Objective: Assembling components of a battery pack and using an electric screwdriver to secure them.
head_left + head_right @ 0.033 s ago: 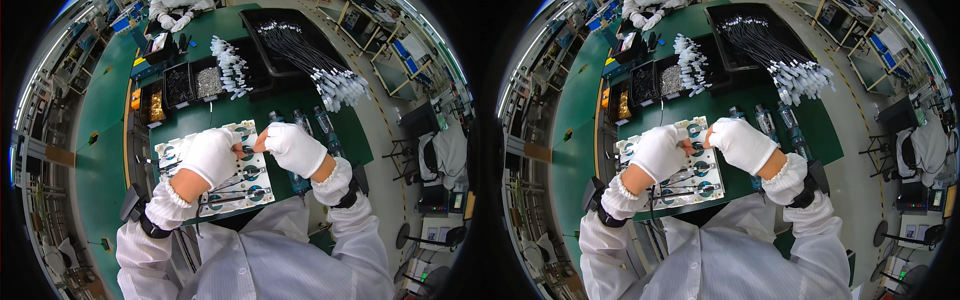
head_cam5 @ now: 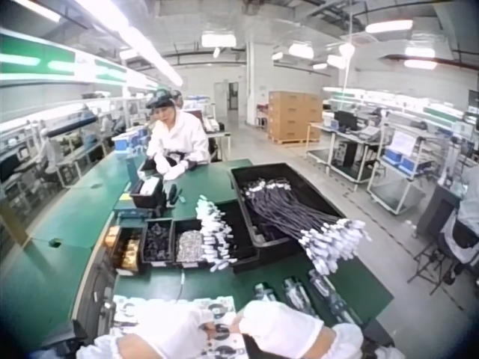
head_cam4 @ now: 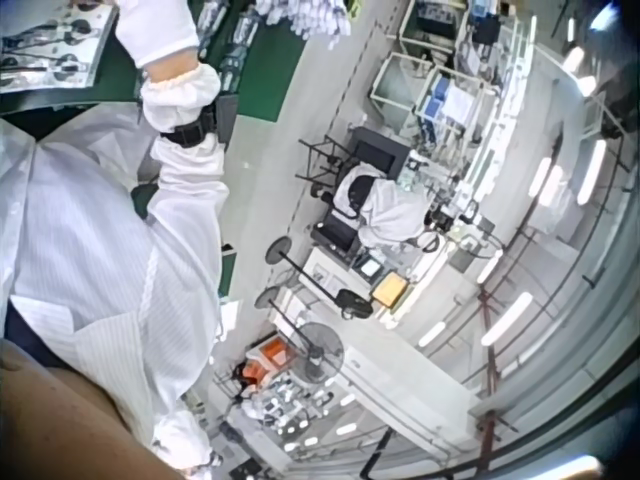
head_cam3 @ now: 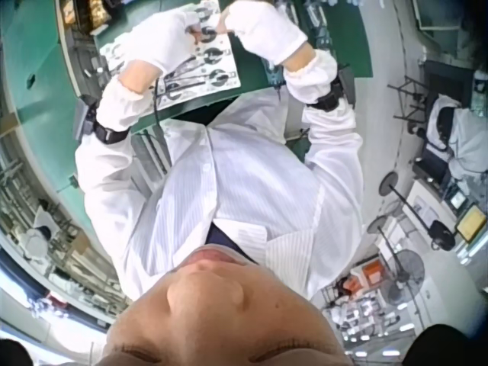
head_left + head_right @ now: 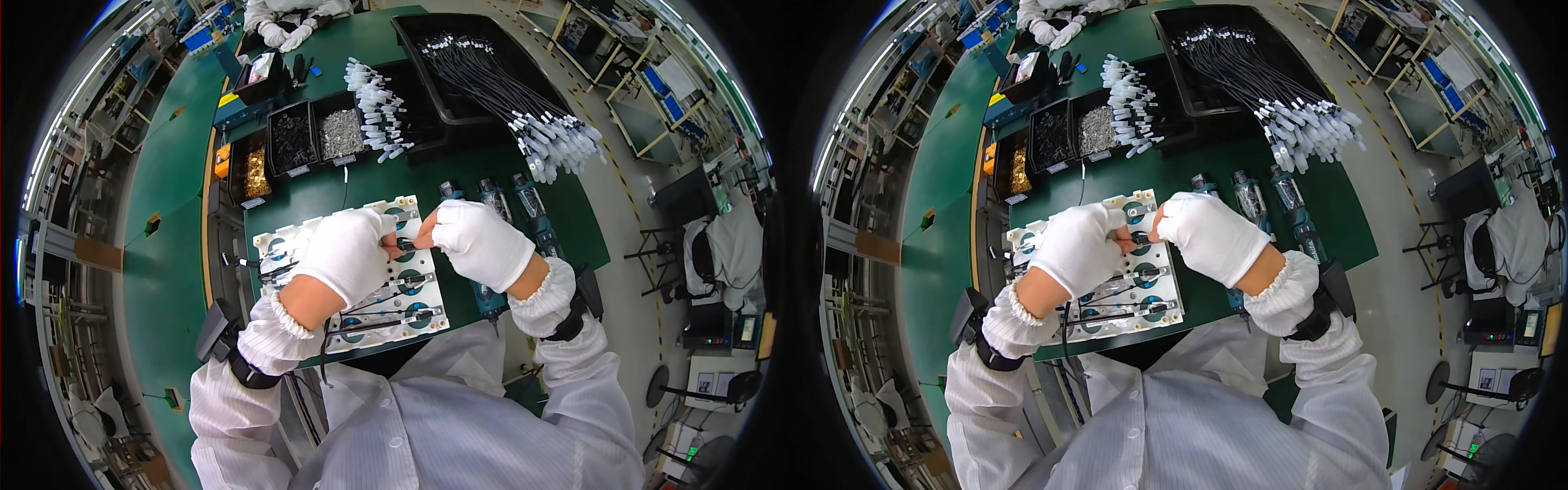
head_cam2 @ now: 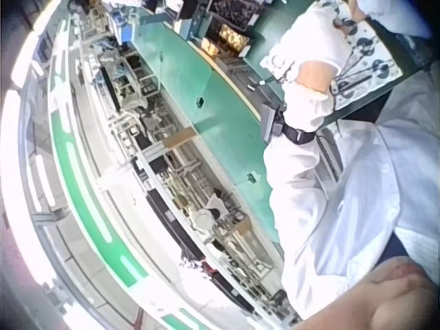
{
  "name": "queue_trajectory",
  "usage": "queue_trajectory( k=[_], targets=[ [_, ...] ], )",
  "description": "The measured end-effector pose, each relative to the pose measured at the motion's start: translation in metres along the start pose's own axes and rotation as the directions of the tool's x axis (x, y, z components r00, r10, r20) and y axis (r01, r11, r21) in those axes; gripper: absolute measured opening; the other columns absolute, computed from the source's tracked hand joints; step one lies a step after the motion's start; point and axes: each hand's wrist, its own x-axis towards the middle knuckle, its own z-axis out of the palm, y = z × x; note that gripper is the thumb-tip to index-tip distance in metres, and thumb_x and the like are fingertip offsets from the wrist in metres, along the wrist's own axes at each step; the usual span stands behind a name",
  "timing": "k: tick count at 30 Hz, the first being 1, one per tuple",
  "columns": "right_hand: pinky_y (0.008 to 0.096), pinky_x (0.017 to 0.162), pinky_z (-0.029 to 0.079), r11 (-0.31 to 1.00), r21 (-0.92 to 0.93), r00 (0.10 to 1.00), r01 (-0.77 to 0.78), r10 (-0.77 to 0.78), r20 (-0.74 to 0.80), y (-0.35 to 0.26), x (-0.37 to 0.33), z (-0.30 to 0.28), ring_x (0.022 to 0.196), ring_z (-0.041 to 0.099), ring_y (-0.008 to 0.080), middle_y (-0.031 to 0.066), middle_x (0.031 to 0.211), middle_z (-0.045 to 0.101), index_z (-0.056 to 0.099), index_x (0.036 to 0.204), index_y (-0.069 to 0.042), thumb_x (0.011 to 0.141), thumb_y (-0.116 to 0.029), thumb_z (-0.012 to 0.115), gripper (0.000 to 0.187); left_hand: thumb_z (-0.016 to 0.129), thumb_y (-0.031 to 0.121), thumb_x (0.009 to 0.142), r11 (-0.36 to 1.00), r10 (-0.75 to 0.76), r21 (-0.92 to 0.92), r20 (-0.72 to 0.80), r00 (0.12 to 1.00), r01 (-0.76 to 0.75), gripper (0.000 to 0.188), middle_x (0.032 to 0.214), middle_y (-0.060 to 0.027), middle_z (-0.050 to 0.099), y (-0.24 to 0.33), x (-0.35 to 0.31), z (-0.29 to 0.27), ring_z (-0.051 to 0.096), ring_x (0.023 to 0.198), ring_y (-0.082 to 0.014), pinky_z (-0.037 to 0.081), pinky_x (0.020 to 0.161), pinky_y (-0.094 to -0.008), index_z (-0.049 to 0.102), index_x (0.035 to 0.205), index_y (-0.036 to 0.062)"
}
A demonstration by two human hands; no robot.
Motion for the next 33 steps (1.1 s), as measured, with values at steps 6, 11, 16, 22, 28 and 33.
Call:
queue_trajectory(
  k=[6,11,16,22,28,33],
  targets=[
    [0.0383,0.084,0.055,0.972,-0.23,0.993,-0.043,0.067,0.097,-0.016,0.003,-0.005,0.092,0.065,0.0314,0.0105,0.093,0.068,0.072,0.088,-0.004,0.076,0.007,0.062,0.019,0.075,0.008,0.078,0.997,-0.034,-0.077,-0.055,0.998,0.03,0.015,0.081,-0.0155,0.073,0.0,-0.006,0.001,0.071,0.076,-0.03,0.055,0.071,-0.0359,0.073,0.092,0.0021],
    [0.0398,0.083,0.054,0.986,-0.145,0.992,-0.077,0.09,0.091,-0.016,0.011,-0.003,0.09,0.065,0.0329,0.0125,0.09,0.066,0.071,0.088,-0.003,0.078,0.004,0.061,0.016,0.061,0.012,0.094,0.944,-0.295,-0.142,0.042,0.954,0.298,0.021,0.081,-0.0176,0.071,-0.002,-0.049,-0.034,0.072,0.076,-0.0205,0.054,0.072,-0.0321,0.069,0.105,-0.004],
    [0.041,0.078,0.053,0.983,-0.134,0.987,-0.125,0.136,0.083,-0.017,0.008,-0.006,0.085,0.065,0.0341,0.0139,0.086,0.064,0.069,0.086,-0.003,0.08,0.001,0.061,0.011,0.065,0.001,0.086,0.984,-0.16,0.029,-0.258,0.953,0.174,0.006,0.075,-0.0212,0.068,-0.036,-0.101,-0.066,0.068,0.065,-0.0344,0.054,0.061,-0.0384,0.07,0.087,-0.0014],
    [0.0436,0.083,0.054,0.96,-0.229,0.966,-0.159,0.2,0.166,-0.03,0.016,-0.008,0.092,0.066,0.0339,0.0175,0.092,0.065,0.065,0.09,0.0,0.084,-0.005,0.063,0.009,0.065,-0.002,0.084,0.972,-0.064,0.202,-0.244,0.968,0.115,0.005,0.079,-0.0164,0.068,-0.104,-0.124,-0.065,0.067,0.076,-0.0341,0.053,0.069,-0.0379,0.069,0.081,-0.0001],
    [0.0429,0.083,0.055,0.948,-0.261,0.967,-0.183,0.222,0.129,-0.035,0.009,0.001,0.092,0.064,0.0329,0.0161,0.095,0.064,0.062,0.097,0.0,0.083,-0.004,0.062,0.015,0.068,0.006,0.092,0.982,-0.186,-0.071,-0.291,0.938,0.173,0.008,0.077,-0.0107,0.066,-0.136,-0.127,-0.035,0.063,0.073,-0.0197,0.05,0.071,-0.0313,0.07,0.087,-0.0005],
    [0.0426,0.083,0.055,0.94,-0.264,0.967,-0.214,0.242,0.076,-0.036,0.009,0.008,0.091,0.063,0.033,0.0157,0.096,0.064,0.061,0.098,0.001,0.082,-0.005,0.063,0.017,0.069,0.009,0.094,0.835,-0.443,-0.428,-0.154,0.883,0.344,0.011,0.078,-0.0081,0.067,-0.16,-0.129,-0.02,0.06,0.074,-0.0112,0.049,0.071,-0.0276,0.07,0.09,-0.0021]
  ],
)
